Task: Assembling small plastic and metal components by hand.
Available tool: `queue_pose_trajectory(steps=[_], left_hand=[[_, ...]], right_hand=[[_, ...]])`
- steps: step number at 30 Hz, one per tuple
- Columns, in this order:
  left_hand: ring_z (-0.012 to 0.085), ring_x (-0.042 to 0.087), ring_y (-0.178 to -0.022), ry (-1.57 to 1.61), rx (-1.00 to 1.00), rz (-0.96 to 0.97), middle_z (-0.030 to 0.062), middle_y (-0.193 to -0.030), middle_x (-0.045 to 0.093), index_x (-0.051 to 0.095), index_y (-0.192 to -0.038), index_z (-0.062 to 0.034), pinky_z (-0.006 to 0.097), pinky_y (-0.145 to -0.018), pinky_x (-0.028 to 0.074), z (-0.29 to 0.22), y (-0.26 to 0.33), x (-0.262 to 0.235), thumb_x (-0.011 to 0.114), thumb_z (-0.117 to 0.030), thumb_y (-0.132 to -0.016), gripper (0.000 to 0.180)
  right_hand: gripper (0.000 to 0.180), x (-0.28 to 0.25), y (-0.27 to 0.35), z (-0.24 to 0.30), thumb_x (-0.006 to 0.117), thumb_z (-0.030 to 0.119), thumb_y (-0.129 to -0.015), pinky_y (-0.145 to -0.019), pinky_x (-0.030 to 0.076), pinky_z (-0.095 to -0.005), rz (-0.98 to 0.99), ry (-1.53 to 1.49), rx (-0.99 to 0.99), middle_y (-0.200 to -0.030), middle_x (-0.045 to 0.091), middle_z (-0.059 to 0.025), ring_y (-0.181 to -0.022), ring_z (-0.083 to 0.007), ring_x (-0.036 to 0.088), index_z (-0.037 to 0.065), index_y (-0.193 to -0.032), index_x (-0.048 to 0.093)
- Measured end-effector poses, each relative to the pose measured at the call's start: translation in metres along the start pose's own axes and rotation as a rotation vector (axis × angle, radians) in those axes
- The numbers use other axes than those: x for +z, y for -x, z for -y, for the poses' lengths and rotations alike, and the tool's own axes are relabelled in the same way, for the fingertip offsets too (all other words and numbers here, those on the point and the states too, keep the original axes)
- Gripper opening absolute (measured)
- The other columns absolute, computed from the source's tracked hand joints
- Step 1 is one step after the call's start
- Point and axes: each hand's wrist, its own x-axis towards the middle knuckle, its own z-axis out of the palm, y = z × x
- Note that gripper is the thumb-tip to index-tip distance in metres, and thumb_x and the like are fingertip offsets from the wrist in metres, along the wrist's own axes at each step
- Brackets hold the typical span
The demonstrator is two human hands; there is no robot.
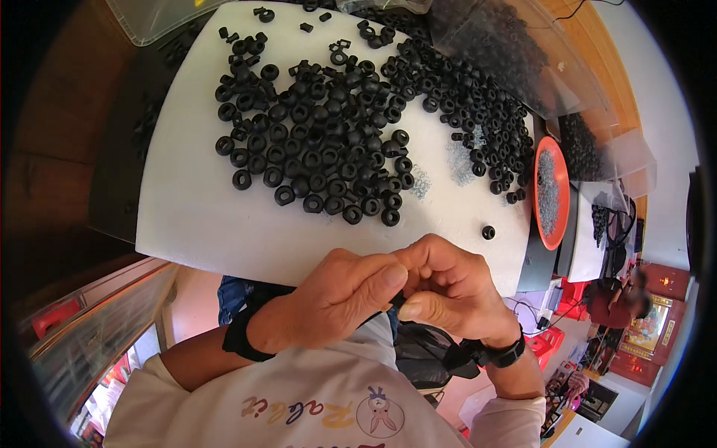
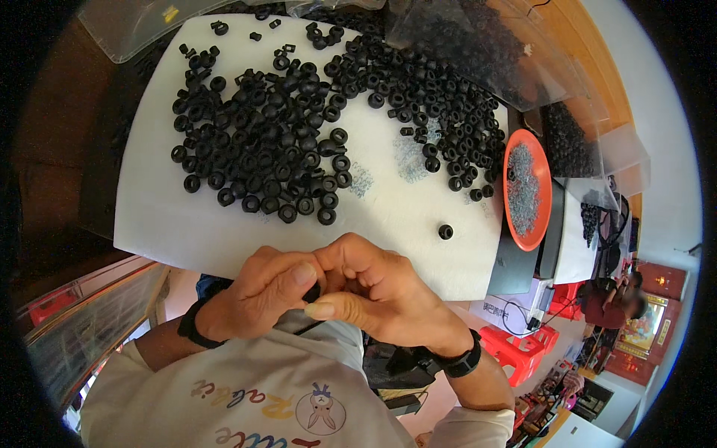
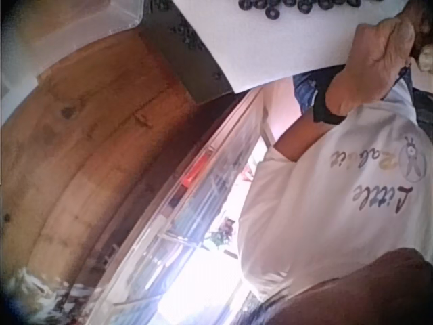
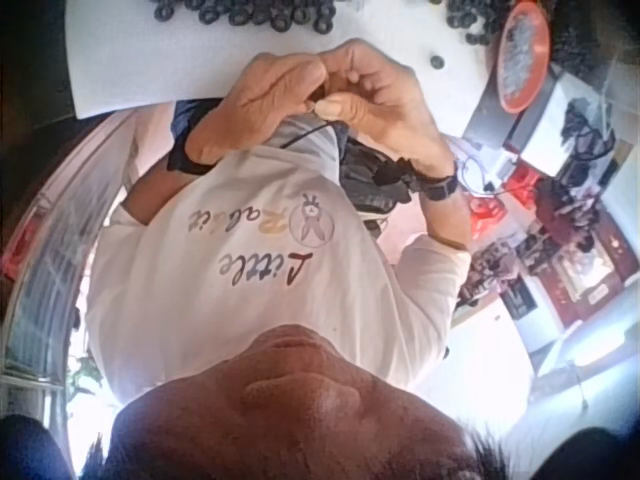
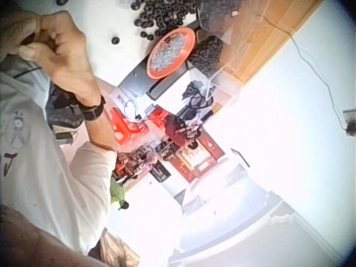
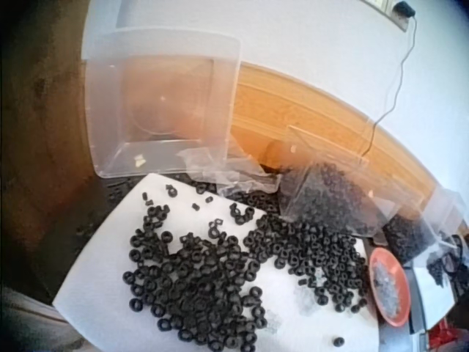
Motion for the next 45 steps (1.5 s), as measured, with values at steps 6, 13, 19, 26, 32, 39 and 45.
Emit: queue_pose_trajectory(steps=[6,13,19,26,32,39,45], left_hand=[[0.0085,0.043,-0.049,-0.024,-0.045,-0.041,0.0044,-0.057,0.052,0.057,-0.080,0.0023,0.025,-0.046,0.033,0.000,-0.003,0.001,0.037,-0.028,-0.101,0.042],[0.0063,0.041,-0.050,0.053,-0.077,-0.202,0.0016,-0.057,0.049,0.057,-0.082,0.0025,0.023,-0.046,0.033,-0.002,-0.004,0.010,0.035,-0.028,-0.101,0.042],[0.0052,0.039,-0.051,0.015,-0.108,-0.153,-0.0008,-0.059,0.048,0.055,-0.081,-0.0012,0.022,-0.048,0.031,-0.001,-0.001,0.008,0.035,-0.033,-0.101,0.043],[0.0086,0.034,-0.058,0.028,-0.060,-0.113,0.0014,-0.061,0.042,0.048,-0.079,-0.0006,0.026,-0.052,0.032,0.001,0.001,0.008,0.038,-0.028,-0.102,0.037],[0.0079,0.033,-0.060,0.025,-0.040,-0.125,0.0006,-0.061,0.041,0.048,-0.080,-0.0007,0.025,-0.052,0.032,-0.001,0.001,0.009,0.036,-0.029,-0.102,0.038],[0.0060,0.033,-0.059,0.121,-0.073,-0.082,-0.0021,-0.062,0.040,0.051,-0.084,-0.0010,0.023,-0.052,0.030,0.000,0.003,0.006,0.037,-0.031,-0.102,0.038],[0.0055,0.042,-0.060,0.122,-0.134,-0.023,0.0007,-0.065,0.048,0.055,-0.089,0.0006,0.021,-0.055,0.035,-0.003,0.002,0.002,0.034,-0.033,-0.102,0.041]], right_hand=[[0.028,0.006,-0.002,-0.008,0.065,0.005,-0.087,-0.067,0.044,-0.0203,-0.067,-0.063,-0.115,-0.089,0.060,-0.0047,-0.076,-0.0063,0.054,-0.002,-0.109,0.051],[0.028,0.002,-0.006,-0.007,0.065,0.006,-0.087,-0.068,0.045,-0.0208,-0.049,0.087,-0.072,-0.091,0.059,-0.0048,-0.076,-0.0063,0.053,-0.003,-0.109,0.050],[0.030,0.014,0.001,-0.012,0.069,0.007,-0.083,-0.058,0.044,-0.0210,-0.206,0.204,-0.167,-0.073,0.057,-0.0029,-0.065,-0.0057,0.053,-0.001,-0.106,0.051],[0.036,0.028,0.005,-0.016,0.077,0.009,-0.074,-0.045,0.043,-0.0260,-0.447,0.635,-0.524,-0.069,0.059,-0.0088,-0.053,-0.0173,0.058,0.001,-0.100,0.053],[0.037,0.032,0.014,-0.014,0.078,0.010,-0.072,-0.045,0.041,-0.0293,-0.482,1.078,-0.575,-0.069,0.061,-0.0088,-0.051,-0.0206,0.056,0.003,-0.099,0.053],[0.035,0.036,0.014,-0.015,0.077,0.010,-0.073,-0.046,0.041,-0.0293,-0.567,1.157,-0.630,-0.070,0.062,-0.0090,-0.052,-0.0209,0.058,0.005,-0.099,0.053],[0.032,0.030,0.017,-0.017,0.076,0.006,-0.073,-0.043,0.042,-0.0287,-0.528,1.128,-0.709,-0.075,0.061,-0.0092,-0.051,-0.0193,0.056,-0.002,-0.097,0.057]])
